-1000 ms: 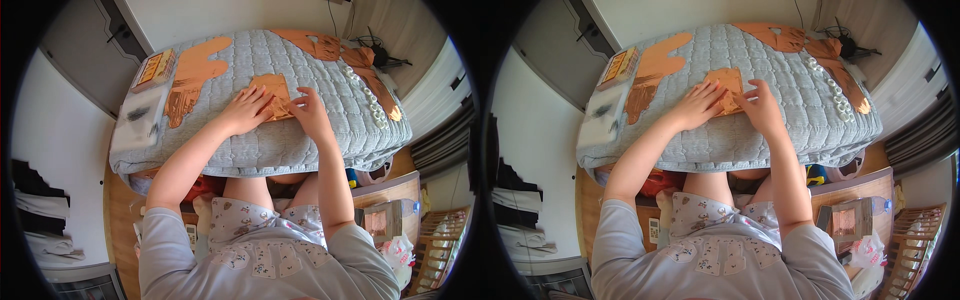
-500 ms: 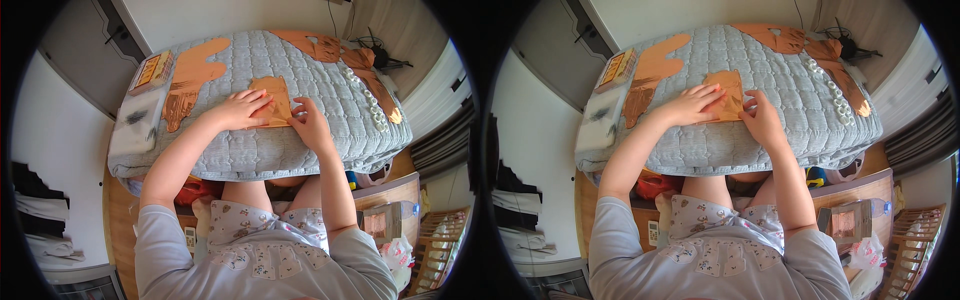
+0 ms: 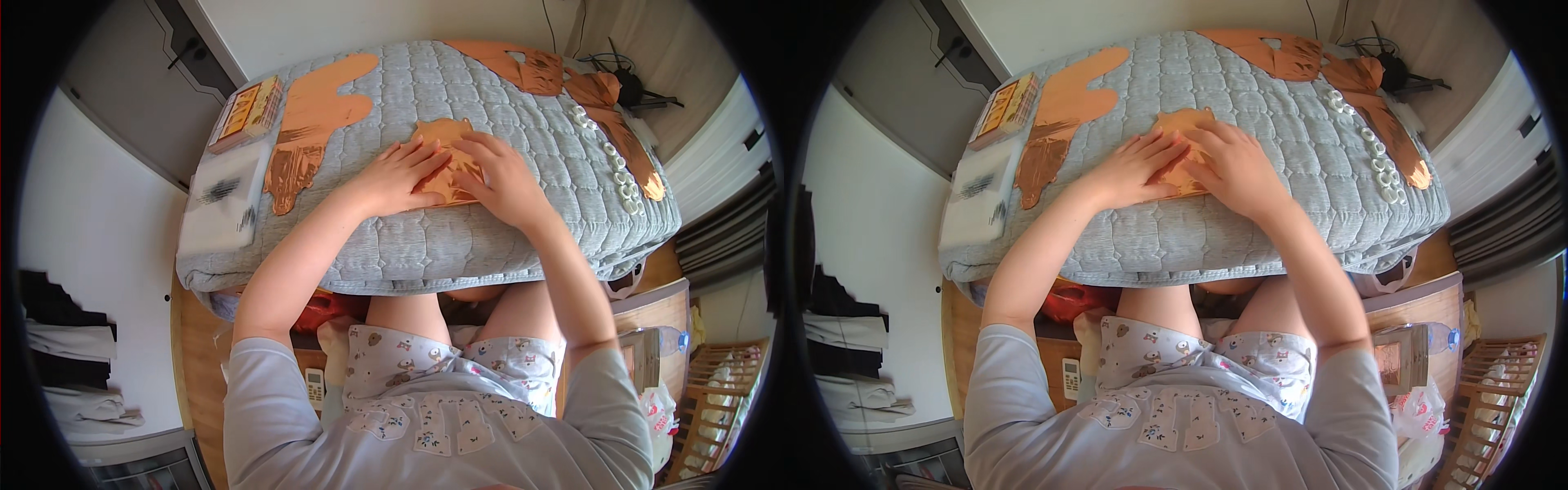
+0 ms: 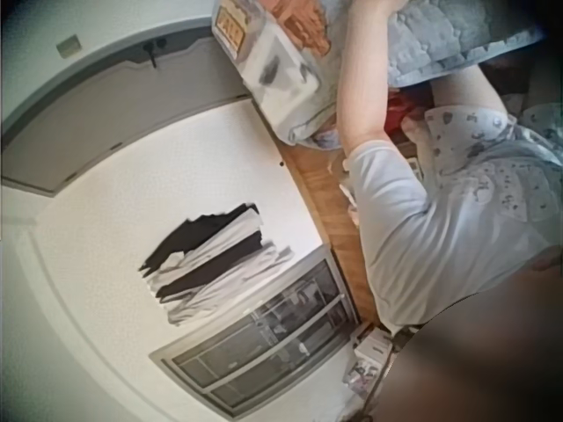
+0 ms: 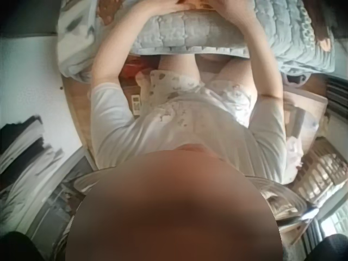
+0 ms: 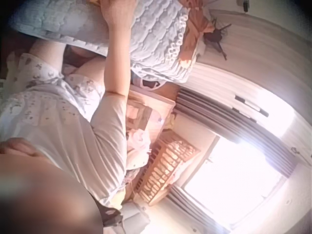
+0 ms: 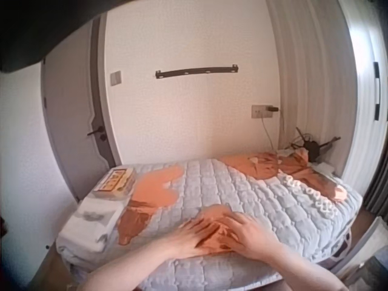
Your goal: Folding rose gold foil letter balloons and inserting them into plastic packaging with cardboard backing.
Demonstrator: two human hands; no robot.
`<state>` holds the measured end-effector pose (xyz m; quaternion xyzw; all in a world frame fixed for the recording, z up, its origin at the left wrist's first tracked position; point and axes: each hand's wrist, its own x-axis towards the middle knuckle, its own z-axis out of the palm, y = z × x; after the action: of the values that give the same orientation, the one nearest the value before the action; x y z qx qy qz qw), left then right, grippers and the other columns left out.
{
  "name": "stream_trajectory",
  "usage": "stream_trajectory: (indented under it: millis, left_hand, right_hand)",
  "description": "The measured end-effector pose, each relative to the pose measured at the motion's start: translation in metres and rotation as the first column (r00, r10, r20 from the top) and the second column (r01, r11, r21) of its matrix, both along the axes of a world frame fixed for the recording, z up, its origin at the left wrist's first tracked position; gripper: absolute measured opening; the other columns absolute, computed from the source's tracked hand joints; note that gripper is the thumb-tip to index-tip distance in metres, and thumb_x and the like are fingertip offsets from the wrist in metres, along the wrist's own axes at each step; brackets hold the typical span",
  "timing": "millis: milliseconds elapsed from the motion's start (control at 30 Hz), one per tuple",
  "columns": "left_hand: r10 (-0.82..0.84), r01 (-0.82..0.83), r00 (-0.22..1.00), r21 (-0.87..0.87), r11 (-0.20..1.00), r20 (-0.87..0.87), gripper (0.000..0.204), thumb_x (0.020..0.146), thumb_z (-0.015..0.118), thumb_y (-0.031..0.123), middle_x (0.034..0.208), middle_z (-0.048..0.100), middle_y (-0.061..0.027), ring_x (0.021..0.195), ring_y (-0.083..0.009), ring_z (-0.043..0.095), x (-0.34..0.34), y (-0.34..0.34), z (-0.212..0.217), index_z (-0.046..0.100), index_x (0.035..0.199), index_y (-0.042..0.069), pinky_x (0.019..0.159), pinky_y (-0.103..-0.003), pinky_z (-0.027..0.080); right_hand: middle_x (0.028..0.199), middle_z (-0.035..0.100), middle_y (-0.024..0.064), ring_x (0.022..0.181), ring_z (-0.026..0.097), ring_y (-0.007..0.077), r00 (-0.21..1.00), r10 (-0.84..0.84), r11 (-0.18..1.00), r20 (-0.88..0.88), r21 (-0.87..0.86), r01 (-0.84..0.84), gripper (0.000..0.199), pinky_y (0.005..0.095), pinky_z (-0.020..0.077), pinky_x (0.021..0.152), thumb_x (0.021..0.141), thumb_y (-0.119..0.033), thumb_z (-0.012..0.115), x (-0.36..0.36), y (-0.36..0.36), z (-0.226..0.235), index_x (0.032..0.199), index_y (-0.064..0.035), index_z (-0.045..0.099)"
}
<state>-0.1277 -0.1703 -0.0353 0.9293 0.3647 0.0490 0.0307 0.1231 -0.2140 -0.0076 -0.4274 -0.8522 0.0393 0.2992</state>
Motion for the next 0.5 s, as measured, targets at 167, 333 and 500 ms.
stream_trajectory:
  millis: [167, 333, 500]
  left_hand:
    - [0.011, -0.012, 1.000, -0.059, 0.998, -0.021, 0.087, 0.099, 0.041, 0.073, 0.171, 0.021, -0.0134, 0.160, -0.0338, 0.012, -0.007, 0.004, -0.002, 0.024, 0.165, 0.019, 0.128, -0.051, 0.013]
    - [-0.006, 0.024, 0.995, -0.188, 0.982, 0.099, 0.095, 0.098, 0.041, 0.075, 0.172, 0.014, -0.0162, 0.160, -0.0329, 0.006, -0.014, 0.009, 0.004, 0.015, 0.167, 0.016, 0.128, -0.050, 0.011]
    - [-0.062, 0.064, 0.998, -0.226, 0.972, 0.016, 0.118, 0.086, 0.058, 0.079, 0.171, 0.009, -0.0231, 0.160, -0.0333, 0.005, -0.044, 0.018, 0.014, 0.010, 0.166, 0.006, 0.129, -0.048, 0.011]
  right_hand:
    - [0.164, 0.034, 0.0184, 0.154, 0.027, 0.0327, 0.946, 0.105, 0.992, 0.305, -0.095, -0.080, 0.078, 0.0531, 0.0201, 0.126, 0.099, -0.054, 0.058, 0.004, 0.025, -0.012, 0.160, -0.0107, 0.035]
    - [0.168, 0.027, 0.0176, 0.158, 0.017, 0.0340, 0.911, 0.125, 0.981, 0.394, -0.189, -0.053, 0.091, 0.0530, 0.0135, 0.128, 0.100, -0.069, 0.046, 0.007, 0.029, -0.017, 0.164, -0.0084, 0.024]
    - [0.169, 0.026, 0.0163, 0.159, 0.013, 0.0323, 0.895, 0.102, 0.976, 0.435, -0.217, -0.005, 0.091, 0.0520, 0.0101, 0.129, 0.099, -0.070, 0.046, 0.001, 0.025, -0.012, 0.163, -0.0080, 0.027]
